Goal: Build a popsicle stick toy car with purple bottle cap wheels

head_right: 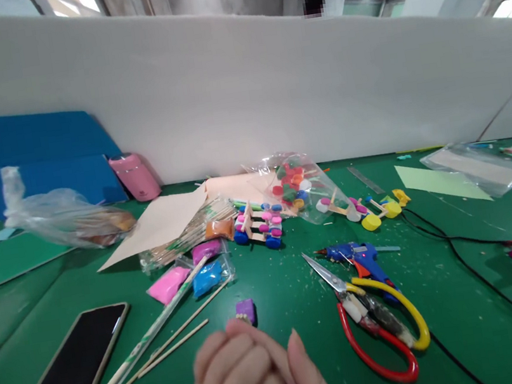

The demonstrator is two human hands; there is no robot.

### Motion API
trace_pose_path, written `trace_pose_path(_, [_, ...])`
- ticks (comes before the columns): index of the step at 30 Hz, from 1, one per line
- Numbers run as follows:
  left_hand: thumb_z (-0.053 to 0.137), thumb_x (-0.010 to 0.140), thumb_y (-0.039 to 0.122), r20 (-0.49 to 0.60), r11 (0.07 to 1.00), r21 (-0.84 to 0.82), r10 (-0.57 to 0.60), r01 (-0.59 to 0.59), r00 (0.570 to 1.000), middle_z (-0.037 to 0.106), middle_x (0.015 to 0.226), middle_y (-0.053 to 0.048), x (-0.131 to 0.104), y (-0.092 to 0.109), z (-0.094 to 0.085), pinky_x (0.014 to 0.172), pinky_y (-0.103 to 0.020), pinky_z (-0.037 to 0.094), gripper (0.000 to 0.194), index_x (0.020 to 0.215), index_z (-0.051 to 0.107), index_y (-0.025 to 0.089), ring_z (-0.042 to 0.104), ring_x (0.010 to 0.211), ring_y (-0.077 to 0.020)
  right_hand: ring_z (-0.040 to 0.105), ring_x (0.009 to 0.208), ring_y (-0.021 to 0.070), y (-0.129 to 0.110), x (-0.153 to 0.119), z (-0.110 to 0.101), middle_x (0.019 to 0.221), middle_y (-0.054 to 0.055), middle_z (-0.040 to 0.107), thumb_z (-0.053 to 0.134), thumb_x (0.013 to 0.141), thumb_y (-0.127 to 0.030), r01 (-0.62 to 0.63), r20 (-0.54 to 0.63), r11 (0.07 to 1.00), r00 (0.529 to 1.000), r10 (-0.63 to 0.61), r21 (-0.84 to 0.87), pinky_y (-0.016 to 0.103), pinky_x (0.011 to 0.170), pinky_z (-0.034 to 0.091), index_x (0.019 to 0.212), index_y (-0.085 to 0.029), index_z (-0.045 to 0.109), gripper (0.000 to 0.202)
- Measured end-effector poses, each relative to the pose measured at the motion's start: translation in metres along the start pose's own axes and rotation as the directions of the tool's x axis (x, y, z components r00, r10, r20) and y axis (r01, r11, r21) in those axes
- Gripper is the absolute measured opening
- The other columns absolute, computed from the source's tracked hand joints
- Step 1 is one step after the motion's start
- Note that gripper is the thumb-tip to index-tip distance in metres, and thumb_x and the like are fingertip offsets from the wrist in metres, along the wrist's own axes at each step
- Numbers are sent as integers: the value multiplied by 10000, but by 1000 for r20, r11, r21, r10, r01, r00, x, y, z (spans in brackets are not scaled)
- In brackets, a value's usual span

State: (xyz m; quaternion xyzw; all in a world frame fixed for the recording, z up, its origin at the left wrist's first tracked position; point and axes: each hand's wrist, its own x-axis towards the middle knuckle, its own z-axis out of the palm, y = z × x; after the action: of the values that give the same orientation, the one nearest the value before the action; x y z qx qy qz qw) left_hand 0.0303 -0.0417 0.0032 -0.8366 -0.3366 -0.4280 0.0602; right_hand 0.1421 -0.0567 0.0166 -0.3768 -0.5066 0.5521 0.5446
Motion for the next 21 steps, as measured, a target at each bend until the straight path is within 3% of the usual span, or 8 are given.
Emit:
trace_pose_path(2, [390, 871, 163, -62, 1000, -15, -5, 4, 998, 617, 840, -46, 17, -16, -11, 833, -395, 399, 154, 829, 530, 212, 552, 863, -194, 672, 843, 230, -1, -3, -6, 881, 102, 702, 262, 871, -537, 1, 4, 1000, 1000, -1, -11, 357, 674, 569, 1075, -199, 633, 542])
trace_pose_path(4, [421, 834, 122, -94, 998, -48, -56, 52, 994, 552, 818, -51, 29, -34, -22, 757, -359, 418, 111, 832, 505, 194, 509, 824, -183, 677, 811, 227, -1, -7, -16, 906, 101, 698, 336, 857, -531, -9, -16, 1000, 1000, 9, -13, 360, 671, 567, 1117, -217, 600, 486])
trace_pose_path(5, [438, 815, 95, -95, 989, -73, -136, 130, 986, 528, 837, -51, 32, -41, -27, 736, -335, 419, 112, 842, 494, 188, 496, 824, -176, 675, 808, 220, -2, -9, -23, 927, 97, 693, 393, 852, -504, -17, -48, 1000, 999, 15, -25, 352, 683, 564, 1126, -233, 589, 433])
trace_pose_path(9, [417, 824, 59, -21, 911, -215, -364, 352, 931, 488, 844, -36, 24, -57, -32, 681, -269, 408, 150, 879, 483, 182, 486, 802, -149, 654, 834, 176, -13, -15, -57, 960, 69, 670, 571, 808, -313, -65, -333, 979, 943, -3, -195, 248, 708, 550, 1080, -270, 597, 277])
trace_pose_path(11, [421, 825, 61, 35, 896, -246, -373, 370, 927, 488, 812, -22, 15, -59, -27, 676, -262, 405, 152, 871, 485, 190, 483, 770, -142, 649, 804, 166, -20, -14, -74, 964, 65, 654, 591, 790, -304, -99, -435, 950, 899, -41, -295, 210, 661, 554, 1075, -261, 593, 288])
trace_pose_path(16, [416, 814, 48, 92, 910, -246, -322, 334, 942, 522, 790, -14, -3, -61, -14, 688, -261, 410, 171, 864, 483, 197, 495, 761, -142, 640, 705, 172, -30, -2, -101, 862, 60, 649, 604, 759, -362, -191, -550, 838, 822, -148, -512, 210, 551, 554, 977, -215, 623, 264])
trace_pose_path(19, [413, 818, 58, 131, 900, -257, -327, 351, 936, 532, 765, -5, -8, -65, -12, 664, -248, 416, 161, 849, 486, 198, 505, 730, -136, 638, 707, 181, -30, 4, -110, 832, 59, 659, 584, 757, -402, -260, -585, 735, 780, -222, -626, 231, 572, 546, 937, -203, 635, 273])
trace_pose_path(21, [417, 820, 67, 138, 894, -259, -339, 364, 931, 531, 751, 0, -10, -67, -11, 653, -245, 418, 151, 840, 491, 198, 510, 711, -133, 635, 709, 188, -29, 6, -118, 829, 55, 658, 562, 761, -427, -294, -579, 669, 776, -250, -683, 255, 591, 538, 957, -206, 624, 302])
